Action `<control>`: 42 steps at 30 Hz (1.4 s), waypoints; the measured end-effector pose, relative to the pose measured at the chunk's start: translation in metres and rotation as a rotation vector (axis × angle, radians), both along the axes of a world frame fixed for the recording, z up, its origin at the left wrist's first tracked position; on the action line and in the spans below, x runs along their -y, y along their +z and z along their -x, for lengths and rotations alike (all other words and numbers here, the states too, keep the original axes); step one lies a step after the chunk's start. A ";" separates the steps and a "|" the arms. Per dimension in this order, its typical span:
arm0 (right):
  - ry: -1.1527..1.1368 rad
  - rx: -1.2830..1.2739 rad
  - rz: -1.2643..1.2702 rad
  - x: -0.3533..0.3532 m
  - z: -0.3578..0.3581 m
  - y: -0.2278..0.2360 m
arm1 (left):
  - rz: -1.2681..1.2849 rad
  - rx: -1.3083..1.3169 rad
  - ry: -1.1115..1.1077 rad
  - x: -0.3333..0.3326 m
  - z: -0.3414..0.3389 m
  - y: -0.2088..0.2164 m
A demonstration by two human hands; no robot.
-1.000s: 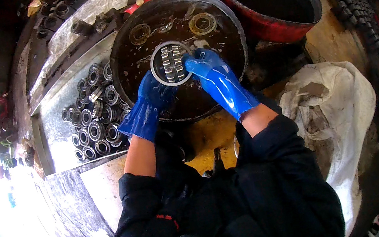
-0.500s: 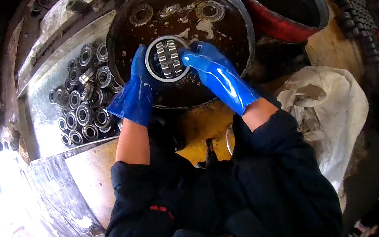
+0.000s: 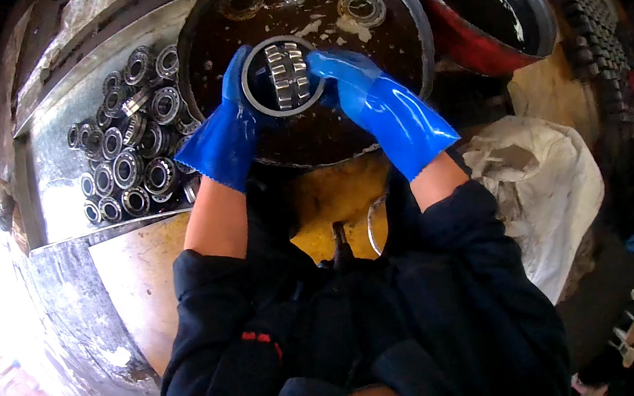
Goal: The person repeatedly dips metal bearings into a dark liquid in a bucket, rubs them by hand, and places them into a metal tray. The process is repeated for multiple bearings throughout the clip.
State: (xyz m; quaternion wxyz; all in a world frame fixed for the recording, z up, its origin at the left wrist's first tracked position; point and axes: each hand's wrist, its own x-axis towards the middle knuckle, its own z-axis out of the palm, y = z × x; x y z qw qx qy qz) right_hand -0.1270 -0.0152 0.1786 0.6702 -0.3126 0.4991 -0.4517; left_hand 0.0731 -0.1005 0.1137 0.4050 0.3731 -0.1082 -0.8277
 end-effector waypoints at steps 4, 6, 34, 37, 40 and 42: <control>-0.079 0.106 -0.226 0.011 0.009 0.011 | -0.061 0.105 0.103 -0.006 0.017 0.017; -0.080 0.090 -0.221 0.015 0.009 0.002 | -0.105 0.129 0.125 -0.017 0.025 0.045; 0.021 -0.353 0.189 0.022 -0.009 -0.028 | 0.174 0.381 0.079 -0.046 0.014 0.041; 0.101 -0.391 0.222 0.041 -0.006 -0.044 | 0.370 0.381 0.096 -0.059 0.013 0.045; 0.192 -0.437 0.267 0.055 -0.015 -0.061 | 0.243 0.198 0.120 -0.047 0.013 0.044; 0.243 -0.489 0.291 0.057 -0.015 -0.076 | -0.092 -0.108 0.045 -0.039 0.017 0.046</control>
